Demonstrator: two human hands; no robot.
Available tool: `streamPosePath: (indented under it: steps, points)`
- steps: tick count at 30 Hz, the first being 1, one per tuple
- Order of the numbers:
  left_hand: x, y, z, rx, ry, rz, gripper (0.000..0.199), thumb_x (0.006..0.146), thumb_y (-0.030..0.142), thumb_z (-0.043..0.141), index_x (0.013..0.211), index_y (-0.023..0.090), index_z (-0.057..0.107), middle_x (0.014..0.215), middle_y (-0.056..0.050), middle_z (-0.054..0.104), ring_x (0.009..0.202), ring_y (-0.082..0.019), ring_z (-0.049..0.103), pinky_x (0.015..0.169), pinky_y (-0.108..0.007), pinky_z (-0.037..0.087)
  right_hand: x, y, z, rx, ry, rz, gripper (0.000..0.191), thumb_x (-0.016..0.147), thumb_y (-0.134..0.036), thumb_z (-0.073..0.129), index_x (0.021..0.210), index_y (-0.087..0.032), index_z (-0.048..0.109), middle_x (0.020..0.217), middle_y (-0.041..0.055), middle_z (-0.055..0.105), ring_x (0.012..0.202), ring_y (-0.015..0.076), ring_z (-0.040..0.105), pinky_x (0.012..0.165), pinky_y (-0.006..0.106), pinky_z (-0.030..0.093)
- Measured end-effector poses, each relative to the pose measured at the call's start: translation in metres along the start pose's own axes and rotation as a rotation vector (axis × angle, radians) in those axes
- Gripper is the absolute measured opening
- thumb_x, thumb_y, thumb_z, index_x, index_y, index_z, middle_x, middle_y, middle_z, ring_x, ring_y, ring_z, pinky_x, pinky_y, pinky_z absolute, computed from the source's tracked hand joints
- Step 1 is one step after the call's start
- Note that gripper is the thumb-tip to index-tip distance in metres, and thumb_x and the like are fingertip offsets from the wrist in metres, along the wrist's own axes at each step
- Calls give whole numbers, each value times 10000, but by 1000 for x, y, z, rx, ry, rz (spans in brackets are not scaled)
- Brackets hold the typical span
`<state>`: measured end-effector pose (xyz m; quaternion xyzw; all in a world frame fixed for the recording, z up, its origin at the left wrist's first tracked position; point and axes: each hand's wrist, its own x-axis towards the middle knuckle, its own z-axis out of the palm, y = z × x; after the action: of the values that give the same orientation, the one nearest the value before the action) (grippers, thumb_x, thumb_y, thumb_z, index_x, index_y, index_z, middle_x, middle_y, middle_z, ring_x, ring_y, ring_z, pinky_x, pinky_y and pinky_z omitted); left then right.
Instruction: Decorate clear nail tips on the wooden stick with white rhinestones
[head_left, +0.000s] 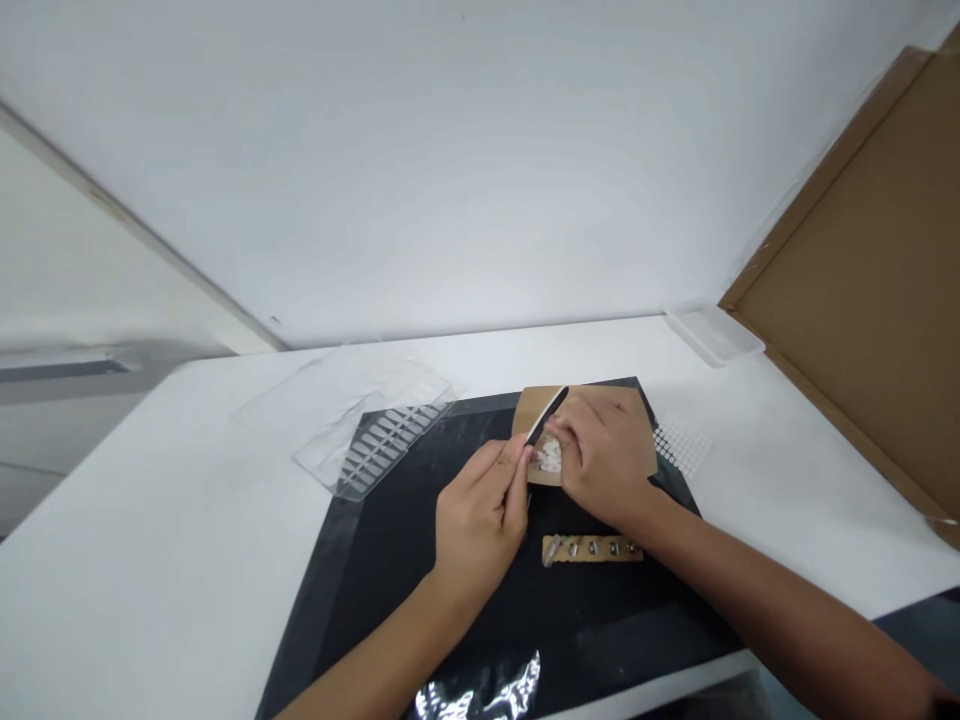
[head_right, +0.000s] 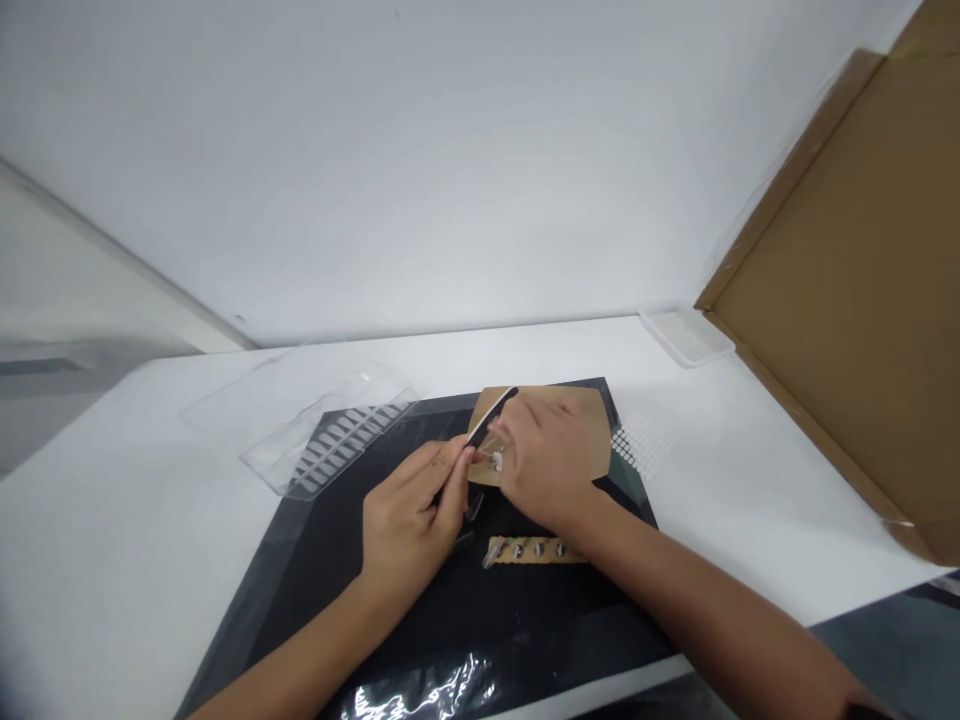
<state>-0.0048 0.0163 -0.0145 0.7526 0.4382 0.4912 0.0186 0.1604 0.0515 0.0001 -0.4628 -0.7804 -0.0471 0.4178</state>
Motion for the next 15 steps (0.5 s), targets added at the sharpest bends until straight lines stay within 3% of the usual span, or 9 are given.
streamPosePath:
  steps: [15]
  points:
    - [-3, 0, 0, 1, 10, -20, 204, 1026, 74, 594, 1127, 119, 765, 972, -76, 788, 856, -149, 753, 831, -244, 617, 0, 1, -1, 10, -52, 27, 239, 1038, -215, 496, 802, -223, 534, 752, 9, 689, 701, 180, 589, 744, 365, 310]
